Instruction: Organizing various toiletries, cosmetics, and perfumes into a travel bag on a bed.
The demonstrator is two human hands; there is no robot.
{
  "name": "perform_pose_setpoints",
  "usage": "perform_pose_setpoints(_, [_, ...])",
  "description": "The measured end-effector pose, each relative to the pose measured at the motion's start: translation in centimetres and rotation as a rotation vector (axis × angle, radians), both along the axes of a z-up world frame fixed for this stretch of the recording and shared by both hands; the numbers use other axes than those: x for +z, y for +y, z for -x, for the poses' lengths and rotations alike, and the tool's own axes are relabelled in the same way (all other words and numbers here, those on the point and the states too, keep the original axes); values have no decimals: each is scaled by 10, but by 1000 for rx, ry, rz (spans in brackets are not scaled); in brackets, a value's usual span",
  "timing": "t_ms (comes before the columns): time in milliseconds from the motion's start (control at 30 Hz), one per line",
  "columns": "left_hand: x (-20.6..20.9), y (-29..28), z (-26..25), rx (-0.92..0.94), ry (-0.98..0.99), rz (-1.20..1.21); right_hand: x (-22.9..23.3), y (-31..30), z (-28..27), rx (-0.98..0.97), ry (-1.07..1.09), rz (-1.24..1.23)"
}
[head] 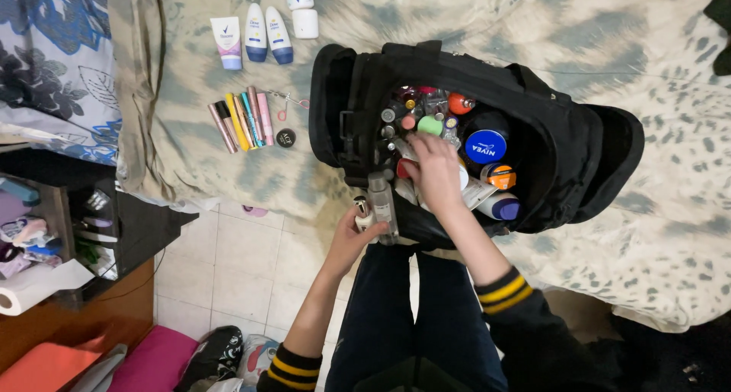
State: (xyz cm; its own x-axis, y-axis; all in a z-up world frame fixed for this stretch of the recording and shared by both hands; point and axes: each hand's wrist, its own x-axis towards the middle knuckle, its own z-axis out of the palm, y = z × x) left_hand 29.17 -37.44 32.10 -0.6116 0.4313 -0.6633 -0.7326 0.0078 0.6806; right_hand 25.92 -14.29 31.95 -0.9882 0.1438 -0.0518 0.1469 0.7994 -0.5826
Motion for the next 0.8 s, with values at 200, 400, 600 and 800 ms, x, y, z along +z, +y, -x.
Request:
perform_pose_setpoints(200, [-28, -5, -18, -156, 273, 155, 74, 20, -18, 52, -429, 795])
perform_pose_setpoints(400, [19, 26, 4, -176, 358, 12, 84, 35, -35, 111, -386, 871])
perform_pose_setpoints(600, [12, 17, -1, 20, 87, 56, 93, 55, -34, -151, -18, 534])
perform_pose_setpoints(800, [62, 56, 37, -226, 684, 346, 85, 74, -60, -466, 56, 712])
